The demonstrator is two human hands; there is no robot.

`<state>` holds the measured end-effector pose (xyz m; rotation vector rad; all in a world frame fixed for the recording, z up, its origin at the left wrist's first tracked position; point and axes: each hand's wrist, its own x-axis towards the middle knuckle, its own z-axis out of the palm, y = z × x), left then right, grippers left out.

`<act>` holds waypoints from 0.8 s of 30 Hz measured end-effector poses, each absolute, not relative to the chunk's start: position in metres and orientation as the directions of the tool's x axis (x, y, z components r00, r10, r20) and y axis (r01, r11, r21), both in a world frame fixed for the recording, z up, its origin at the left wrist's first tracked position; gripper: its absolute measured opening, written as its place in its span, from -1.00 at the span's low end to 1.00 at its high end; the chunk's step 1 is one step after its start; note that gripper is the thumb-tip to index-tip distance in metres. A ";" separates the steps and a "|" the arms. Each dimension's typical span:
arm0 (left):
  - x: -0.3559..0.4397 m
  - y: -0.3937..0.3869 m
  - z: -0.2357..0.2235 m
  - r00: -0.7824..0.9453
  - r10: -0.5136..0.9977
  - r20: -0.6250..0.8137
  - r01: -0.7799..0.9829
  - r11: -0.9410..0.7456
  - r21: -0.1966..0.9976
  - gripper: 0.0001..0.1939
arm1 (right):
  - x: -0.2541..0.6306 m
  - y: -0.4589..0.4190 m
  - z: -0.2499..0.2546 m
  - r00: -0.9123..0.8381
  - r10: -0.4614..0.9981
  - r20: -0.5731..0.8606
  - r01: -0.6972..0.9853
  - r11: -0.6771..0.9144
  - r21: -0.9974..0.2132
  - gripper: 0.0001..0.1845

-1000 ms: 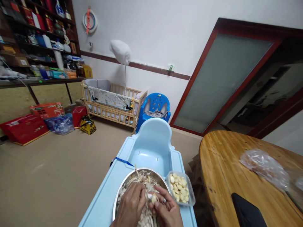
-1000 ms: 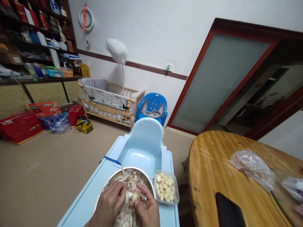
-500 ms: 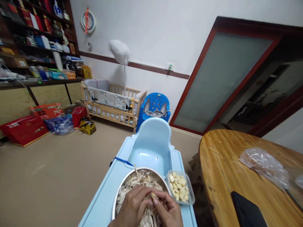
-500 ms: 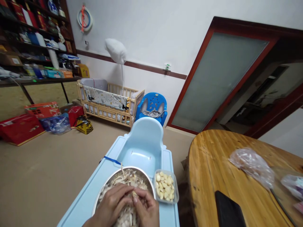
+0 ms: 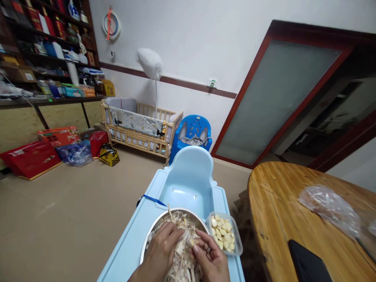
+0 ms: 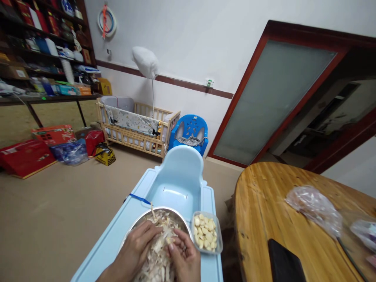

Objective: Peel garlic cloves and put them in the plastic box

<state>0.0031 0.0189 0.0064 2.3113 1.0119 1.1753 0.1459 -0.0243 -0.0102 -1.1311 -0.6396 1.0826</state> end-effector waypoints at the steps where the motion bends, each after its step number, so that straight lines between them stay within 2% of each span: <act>1: 0.003 0.018 0.007 0.408 0.735 0.543 0.421 -0.678 0.602 -0.71 | 0.145 -0.024 -0.011 0.394 0.917 -0.068 -0.309 0.062 -0.949 -0.59; 6: 0.006 0.016 0.007 0.422 0.730 0.539 0.339 -0.678 0.653 -0.79 | 0.140 -0.026 -0.015 0.402 0.910 0.101 -0.090 0.149 -0.985 -0.59; 12: 0.010 0.016 0.004 0.351 0.711 0.609 0.416 -0.701 0.579 -0.76 | 0.139 -0.026 -0.028 0.395 0.910 0.124 0.000 0.135 -0.991 -0.51; 16: 0.015 0.013 0.006 0.318 0.678 0.663 0.466 -0.720 0.514 -0.75 | 0.138 -0.025 -0.030 0.470 0.860 0.197 0.123 0.158 -0.980 -0.59; 21: 0.014 0.009 0.011 0.368 0.661 0.654 0.365 -0.750 0.552 -0.76 | 0.141 -0.023 -0.031 0.545 0.792 0.276 0.221 0.181 -0.958 -0.65; 24: 0.009 0.009 0.012 0.369 0.673 0.641 0.362 -0.739 0.568 -0.77 | 0.152 -0.025 -0.028 0.569 0.755 0.327 0.343 0.143 -0.928 -0.70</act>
